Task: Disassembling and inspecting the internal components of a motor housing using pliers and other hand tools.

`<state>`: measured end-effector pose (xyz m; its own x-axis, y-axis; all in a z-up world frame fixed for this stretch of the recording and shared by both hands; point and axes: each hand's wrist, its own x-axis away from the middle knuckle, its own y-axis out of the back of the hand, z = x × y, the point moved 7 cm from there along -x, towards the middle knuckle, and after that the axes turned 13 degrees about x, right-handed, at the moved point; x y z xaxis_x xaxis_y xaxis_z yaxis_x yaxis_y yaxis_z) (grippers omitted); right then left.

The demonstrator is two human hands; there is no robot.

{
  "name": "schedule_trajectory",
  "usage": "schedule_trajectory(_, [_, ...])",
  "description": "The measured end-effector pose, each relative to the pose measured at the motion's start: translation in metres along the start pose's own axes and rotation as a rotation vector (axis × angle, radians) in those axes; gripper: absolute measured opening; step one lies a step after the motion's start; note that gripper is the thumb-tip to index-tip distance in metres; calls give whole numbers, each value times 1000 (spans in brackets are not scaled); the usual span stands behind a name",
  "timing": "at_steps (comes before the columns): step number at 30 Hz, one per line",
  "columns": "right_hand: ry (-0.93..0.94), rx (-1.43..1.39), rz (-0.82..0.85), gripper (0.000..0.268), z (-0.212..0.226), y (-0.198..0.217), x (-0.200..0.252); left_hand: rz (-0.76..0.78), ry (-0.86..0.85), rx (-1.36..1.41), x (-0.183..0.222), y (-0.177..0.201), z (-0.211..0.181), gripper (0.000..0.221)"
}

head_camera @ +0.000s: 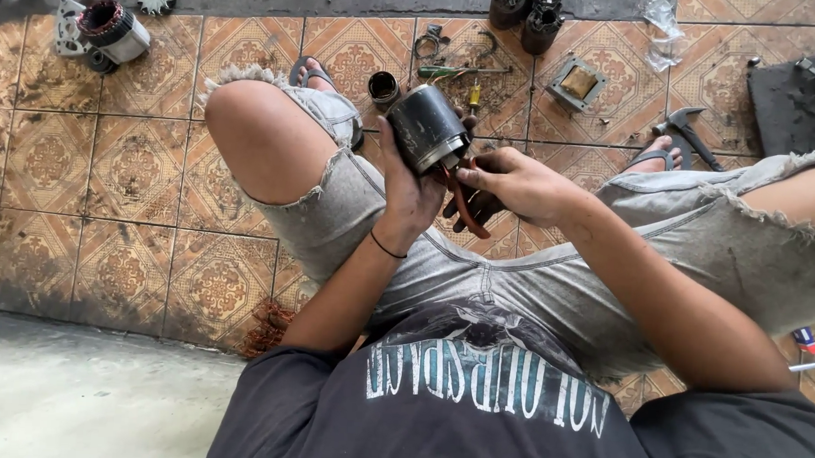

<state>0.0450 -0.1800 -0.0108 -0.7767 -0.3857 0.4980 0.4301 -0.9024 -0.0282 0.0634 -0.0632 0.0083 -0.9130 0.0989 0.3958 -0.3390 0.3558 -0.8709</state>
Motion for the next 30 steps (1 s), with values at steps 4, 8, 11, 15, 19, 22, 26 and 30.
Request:
schedule_trajectory(4, [-1, 14, -24, 32, 12, -5, 12, -4, -36, 58, 6, -3, 0, 73])
schedule_trajectory(8, [-42, 13, 15, 34, 0, -8, 10, 44, 1, 89, -5, 4, -4, 77])
schedule_trajectory(11, [-60, -2, 4, 36, -5, -10, 6, 11, 55, 80, -16, 13, -7, 83])
schedule_trajectory(15, [-81, -86, -2, 40, -15, -8, -5, -51, 97, 20, -27, 19, -6, 94])
schedule_trajectory(19, [-107, -98, -8, 43, 0, -15, 13, -50, 114, 71, -26, 26, -5, 98])
schedule_trajectory(22, [-178, -66, -10, 47, 1, -15, 22, 25, 153, 352, -16, 14, -5, 83])
schedule_trajectory(26, [-108, -115, 10, 41, -6, -16, 11, -50, 85, 237, -24, 29, -4, 93])
schedule_trajectory(30, [-98, -107, 6, 41, -5, -8, 6, -35, 105, -4, -18, 15, -4, 95])
